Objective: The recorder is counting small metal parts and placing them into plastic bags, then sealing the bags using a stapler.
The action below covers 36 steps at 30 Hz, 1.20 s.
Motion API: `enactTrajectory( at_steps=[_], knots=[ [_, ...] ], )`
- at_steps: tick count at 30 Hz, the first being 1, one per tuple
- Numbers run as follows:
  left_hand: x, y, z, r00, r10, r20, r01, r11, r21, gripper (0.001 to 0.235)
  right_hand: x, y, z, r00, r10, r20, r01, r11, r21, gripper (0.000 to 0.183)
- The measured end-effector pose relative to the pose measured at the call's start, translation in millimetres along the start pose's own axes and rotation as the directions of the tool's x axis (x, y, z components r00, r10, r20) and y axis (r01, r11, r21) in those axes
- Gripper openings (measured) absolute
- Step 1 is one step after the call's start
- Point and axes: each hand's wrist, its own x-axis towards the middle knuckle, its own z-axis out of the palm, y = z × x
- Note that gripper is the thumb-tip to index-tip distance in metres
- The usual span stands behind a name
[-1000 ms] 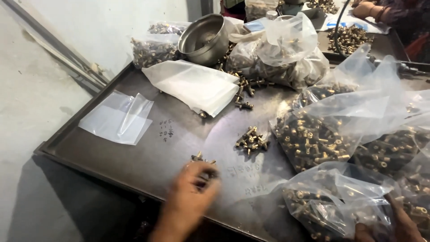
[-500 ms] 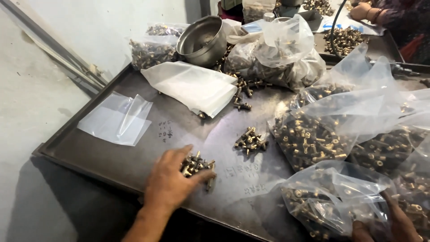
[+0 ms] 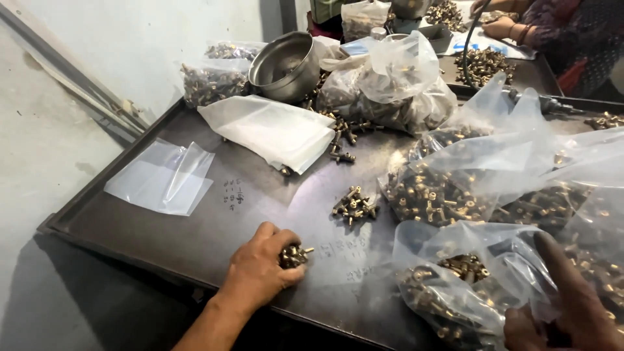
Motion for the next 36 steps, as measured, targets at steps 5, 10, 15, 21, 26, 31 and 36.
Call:
enactTrajectory(
  at_steps=[5,10,15,21,26,31,36],
  knots=[
    [29.0,-59.9,31.8,0.991,-0.127,0.031,0.103,0.608,-0.787,0.035,-20.7,-39.2,28.2,0.999,0.008,0.041,-0.005,0.996,-0.086,0.071],
    [27.0,-33.5,-4.2,0.929,-0.310,0.201,0.223,0.038,-0.974,0.027,-0.1,-29.0,17.9,0.984,-0.061,0.169,0.087,0.985,-0.150,0.071],
    [24.3,5.3,-12.6,0.901,-0.258,0.349,0.307,-0.191,-0.933,0.041,10.9,-53.0,18.0,0.971,0.040,0.235,-0.009,0.991,-0.132,0.074],
    [14.1,117.7,-30.1,0.985,-0.138,0.102,0.098,-0.032,-0.995,0.033,11.0,-69.5,13.5,0.954,0.082,0.289,-0.077,0.997,-0.029,0.087],
    [17.8,204.3,-8.9,0.894,0.353,-0.275,-0.271,-0.063,-0.961,0.035,12.9,-57.1,19.1,0.918,0.187,0.348,-0.221,0.973,0.060,0.099],
    [3.7,221.2,-8.2,0.714,0.506,-0.484,-0.696,0.442,-0.565,0.038,21.6,-17.6,14.3,0.943,0.012,0.331,-0.141,0.920,0.366,0.086],
    [-2.1,194.8,-13.5,0.625,0.673,-0.396,-0.780,0.521,-0.346,0.035,3.3,58.1,10.8,0.955,0.042,0.294,-0.155,0.915,0.374,0.091]
  ],
)
